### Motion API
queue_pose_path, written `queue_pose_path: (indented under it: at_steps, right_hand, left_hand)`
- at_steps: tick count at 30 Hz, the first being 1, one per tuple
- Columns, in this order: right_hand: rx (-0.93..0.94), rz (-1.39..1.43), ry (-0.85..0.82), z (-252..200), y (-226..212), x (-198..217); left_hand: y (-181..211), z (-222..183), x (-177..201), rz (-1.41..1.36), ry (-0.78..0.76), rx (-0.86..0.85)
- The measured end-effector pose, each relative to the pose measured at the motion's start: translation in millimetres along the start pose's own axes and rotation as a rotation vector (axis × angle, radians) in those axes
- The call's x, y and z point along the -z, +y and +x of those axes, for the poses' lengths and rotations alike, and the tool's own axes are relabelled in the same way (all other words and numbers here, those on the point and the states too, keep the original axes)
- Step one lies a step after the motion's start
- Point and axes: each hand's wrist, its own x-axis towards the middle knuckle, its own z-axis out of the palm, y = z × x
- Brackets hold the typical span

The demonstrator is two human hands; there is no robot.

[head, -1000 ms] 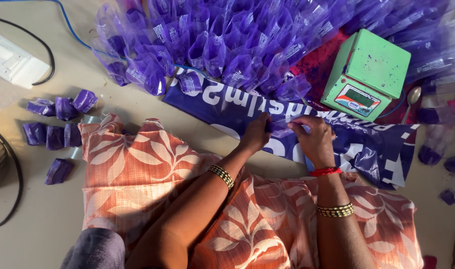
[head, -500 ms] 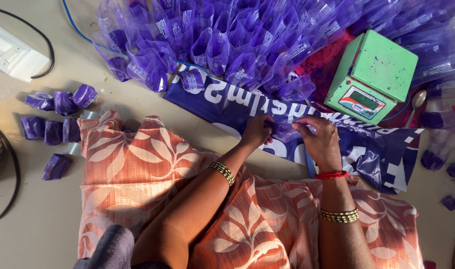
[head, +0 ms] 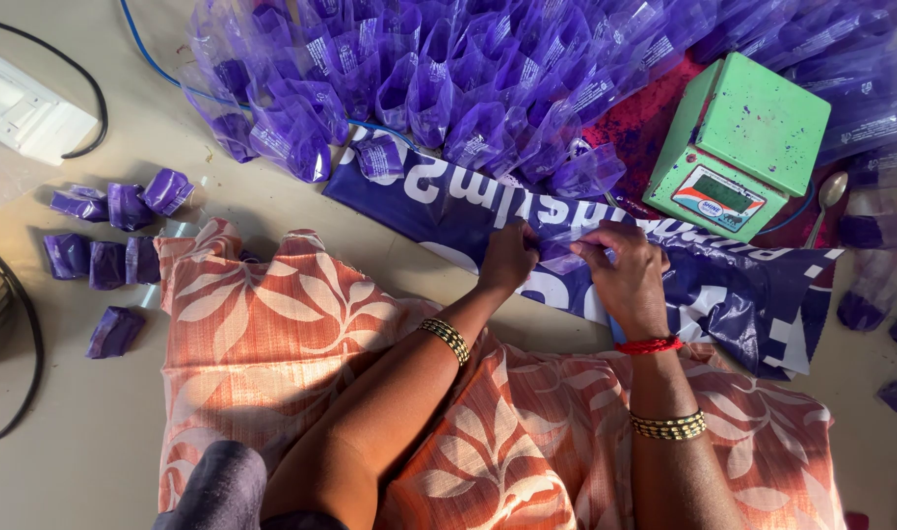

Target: The person sits on a cushion on the floor and seals small clear plastic pouches of colored powder one at a time by pressing the open ends together with both hands, then places each finished pouch onto a large pile of similar purple pouches beside a small green weighing scale.

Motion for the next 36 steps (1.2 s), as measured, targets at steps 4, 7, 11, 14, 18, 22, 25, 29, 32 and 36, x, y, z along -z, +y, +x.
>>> queue_pose_path:
  at_steps: [4, 7, 11, 14, 18, 22, 25, 29, 32, 36]
  right_hand:
    - [-0.100, 0.030, -0.050, 2, -2, -3]
    - [-0.092, 0.020, -0.030, 0, -1, -3]
    - [-0.133, 0.023, -0.050, -3, 2, -5]
    - [-0.122, -0.002, -0.042, -7, 1, -10]
    - [-0.112, -0.011, -0.110, -12, -2, -8]
    - [-0.065, -0.013, -0.122, -16, -5, -4]
    - [-0.095, -0.033, -0.173, -15, -7, -5]
    - [-0.046, -0.018, -0.090, -15, -8, -7]
    - [-0.031, 0.004, -0.052, -12, -7, -5]
    - [-0.089, 0.047, -0.077, -9, -11, -1]
  left_hand:
    - [-1, 0, 1, 0.022, 0.009, -0.013]
    - [-7, -1, 2, 0.128, 0.068, -0.153]
    - [9, -16, 11, 0.306, 0.107, -0.298]
    - [18, -25, 16, 0.328, 0.058, -0.373]
    - [36, -36, 19, 0.306, -0.007, -0.479]
    - [45, -42, 19, 0.322, -0.025, -0.520]
    - [47, -41, 16, 0.331, -0.023, -0.563]
    - [45, -36, 14, 0.296, -0.013, -0.597]
    - [48, -34, 12, 0.281, -0.013, -0.592]
    - [51, -34, 12, 0.288, -0.004, -0.595]
